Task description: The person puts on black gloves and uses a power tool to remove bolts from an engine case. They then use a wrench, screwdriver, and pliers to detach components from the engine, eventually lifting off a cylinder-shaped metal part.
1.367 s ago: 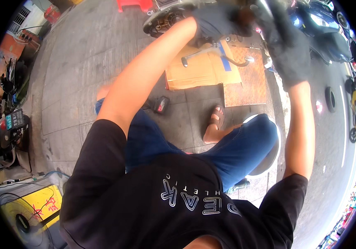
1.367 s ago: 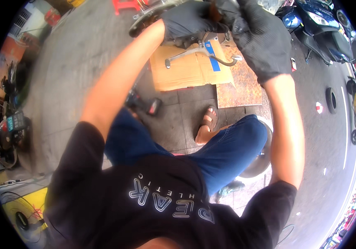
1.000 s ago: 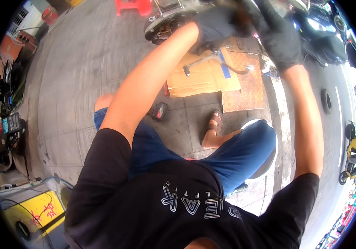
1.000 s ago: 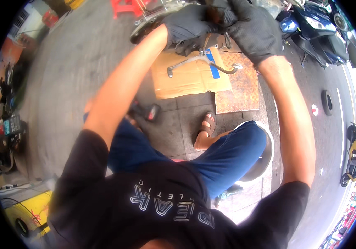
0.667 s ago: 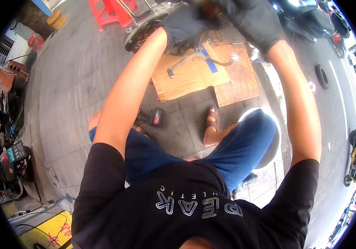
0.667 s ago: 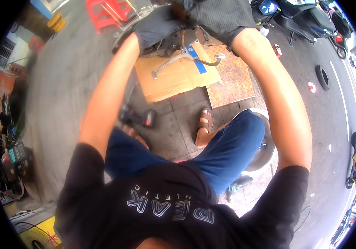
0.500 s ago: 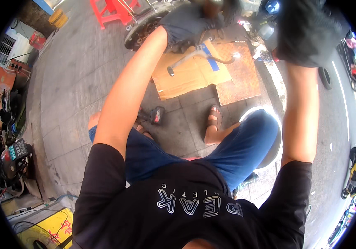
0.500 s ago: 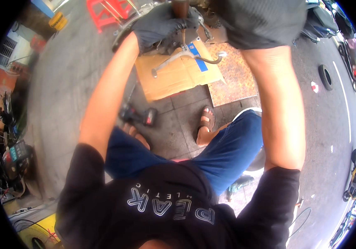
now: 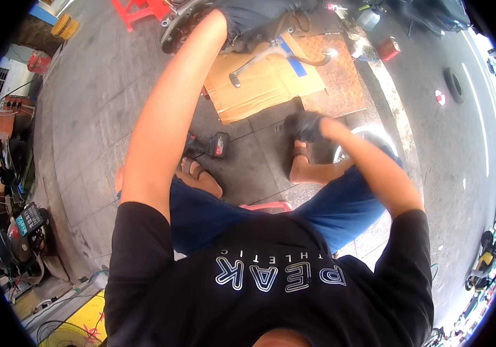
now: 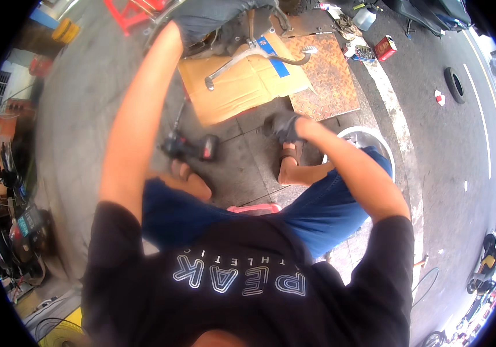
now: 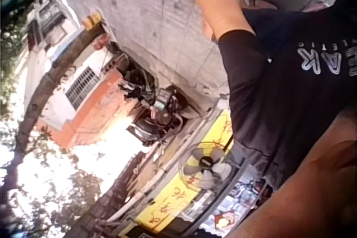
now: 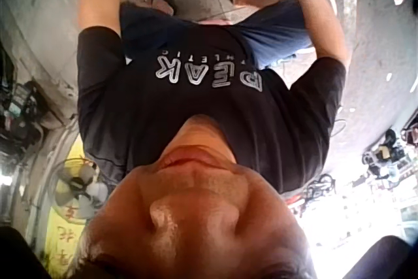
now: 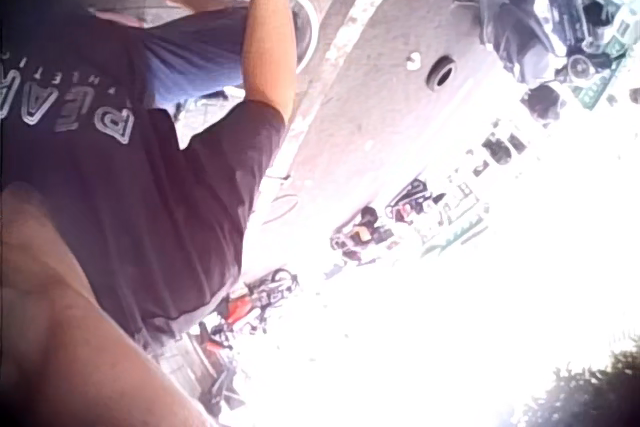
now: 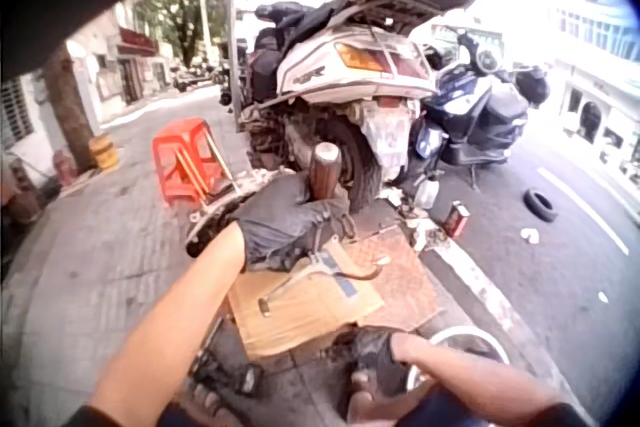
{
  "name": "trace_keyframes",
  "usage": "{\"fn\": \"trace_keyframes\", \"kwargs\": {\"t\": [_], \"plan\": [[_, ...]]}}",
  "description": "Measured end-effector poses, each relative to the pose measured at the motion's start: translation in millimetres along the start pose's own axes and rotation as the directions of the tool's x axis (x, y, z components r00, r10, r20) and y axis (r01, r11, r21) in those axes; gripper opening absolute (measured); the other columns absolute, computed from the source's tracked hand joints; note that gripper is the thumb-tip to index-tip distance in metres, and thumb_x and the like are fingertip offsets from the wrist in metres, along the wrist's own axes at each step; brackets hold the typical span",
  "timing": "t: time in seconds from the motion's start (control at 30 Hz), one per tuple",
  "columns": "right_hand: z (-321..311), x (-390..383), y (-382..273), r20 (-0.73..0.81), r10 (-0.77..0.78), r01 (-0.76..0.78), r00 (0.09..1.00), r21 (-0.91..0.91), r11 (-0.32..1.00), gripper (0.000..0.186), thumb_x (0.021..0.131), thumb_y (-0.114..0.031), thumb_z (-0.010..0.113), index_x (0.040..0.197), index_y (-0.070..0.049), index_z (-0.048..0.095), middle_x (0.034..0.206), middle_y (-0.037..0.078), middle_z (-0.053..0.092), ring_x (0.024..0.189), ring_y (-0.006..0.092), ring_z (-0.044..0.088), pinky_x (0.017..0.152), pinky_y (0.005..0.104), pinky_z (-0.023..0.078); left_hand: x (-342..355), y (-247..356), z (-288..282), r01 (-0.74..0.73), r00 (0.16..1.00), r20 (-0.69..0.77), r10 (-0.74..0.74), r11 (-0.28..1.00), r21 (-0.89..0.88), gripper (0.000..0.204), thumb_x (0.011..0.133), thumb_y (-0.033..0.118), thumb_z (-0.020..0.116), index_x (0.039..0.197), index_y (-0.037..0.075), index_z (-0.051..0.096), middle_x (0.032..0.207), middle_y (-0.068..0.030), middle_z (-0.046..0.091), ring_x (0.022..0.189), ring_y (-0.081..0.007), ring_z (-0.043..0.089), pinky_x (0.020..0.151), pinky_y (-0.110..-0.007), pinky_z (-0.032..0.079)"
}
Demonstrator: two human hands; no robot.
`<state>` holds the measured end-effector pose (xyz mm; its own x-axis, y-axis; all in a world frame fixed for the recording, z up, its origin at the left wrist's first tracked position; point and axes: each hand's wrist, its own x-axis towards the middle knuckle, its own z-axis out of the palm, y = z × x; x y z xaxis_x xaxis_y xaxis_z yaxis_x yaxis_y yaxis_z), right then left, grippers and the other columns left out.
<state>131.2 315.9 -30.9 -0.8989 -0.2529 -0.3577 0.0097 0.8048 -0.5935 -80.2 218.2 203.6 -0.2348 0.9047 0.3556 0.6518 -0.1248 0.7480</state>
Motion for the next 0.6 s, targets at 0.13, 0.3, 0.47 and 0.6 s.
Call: {"fn": "trace_keyframes", "kwargs": {"t": [0.13, 0.3, 0.47, 0.6], "plan": [[158.5, 62.2, 49.6, 0.363, 0.363, -0.361, 0.858, -0.074, 0.929, 0.036, 0.091, -0.031, 0.053, 0.114, -0.006, 0.066, 0.11, 0.016, 0.068, 0.095, 0.0294, 0.065, 0.082, 0.0395, 0.051, -10.1, 1.3, -3.9, 0.112, 0.993, 0.015, -0.115, 0.982, 0.149, 0.038, 0.089, 0.037, 0.067, 0.107, 0.004, 0.069, 0.093, -0.0142, 0.071, 0.086, -0.0227, 0.067, 0.08, -0.037, 0.051], [237.0, 99.2, 35.7, 0.419, 0.377, -0.387, 0.826, -0.064, 0.92, 0.045, 0.092, -0.043, 0.05, 0.107, -0.005, 0.068, 0.109, 0.019, 0.068, 0.102, 0.0357, 0.064, 0.087, 0.0462, 0.049, -0.9, -20.8, -16.9, -0.16, 0.985, 0.068, 0.158, 0.987, 0.024, 0.038, 0.091, 0.034, 0.067, 0.104, -0.002, 0.066, 0.092, -0.0139, 0.071, 0.085, -0.0178, 0.064, 0.08, -0.034, 0.049], [152.4, 129.7, 6.2, 0.37, 0.547, -0.642, 0.751, 0.219, 0.735, 0.032, 0.093, -0.018, 0.045, 0.102, 0.002, 0.068, 0.101, 0.02, 0.069, 0.089, 0.034, 0.068, 0.077, 0.0418, 0.053, 22.9, -7.9, 0.2, -0.181, 0.955, 0.209, 0.212, 0.971, -0.156, 0.034, 0.09, 0.031, 0.069, 0.099, -0.001, 0.067, 0.085, -0.0089, 0.068, 0.08, -0.0151, 0.061, 0.076, -0.032, 0.049], [143.4, 120.9, 14.2, 0.207, 0.401, -0.445, 0.892, 0.246, 0.861, 0.031, 0.092, -0.022, 0.048, 0.101, 0.0, 0.068, 0.099, 0.019, 0.069, 0.089, 0.033, 0.068, 0.077, 0.0411, 0.053, 4.0, -15.9, -2.6, -0.165, 0.98, 0.099, 0.175, 0.981, -0.099, 0.034, 0.091, 0.028, 0.067, 0.106, -0.001, 0.063, 0.094, -0.0095, 0.066, 0.086, -0.0161, 0.06, 0.08, -0.032, 0.048]]}}
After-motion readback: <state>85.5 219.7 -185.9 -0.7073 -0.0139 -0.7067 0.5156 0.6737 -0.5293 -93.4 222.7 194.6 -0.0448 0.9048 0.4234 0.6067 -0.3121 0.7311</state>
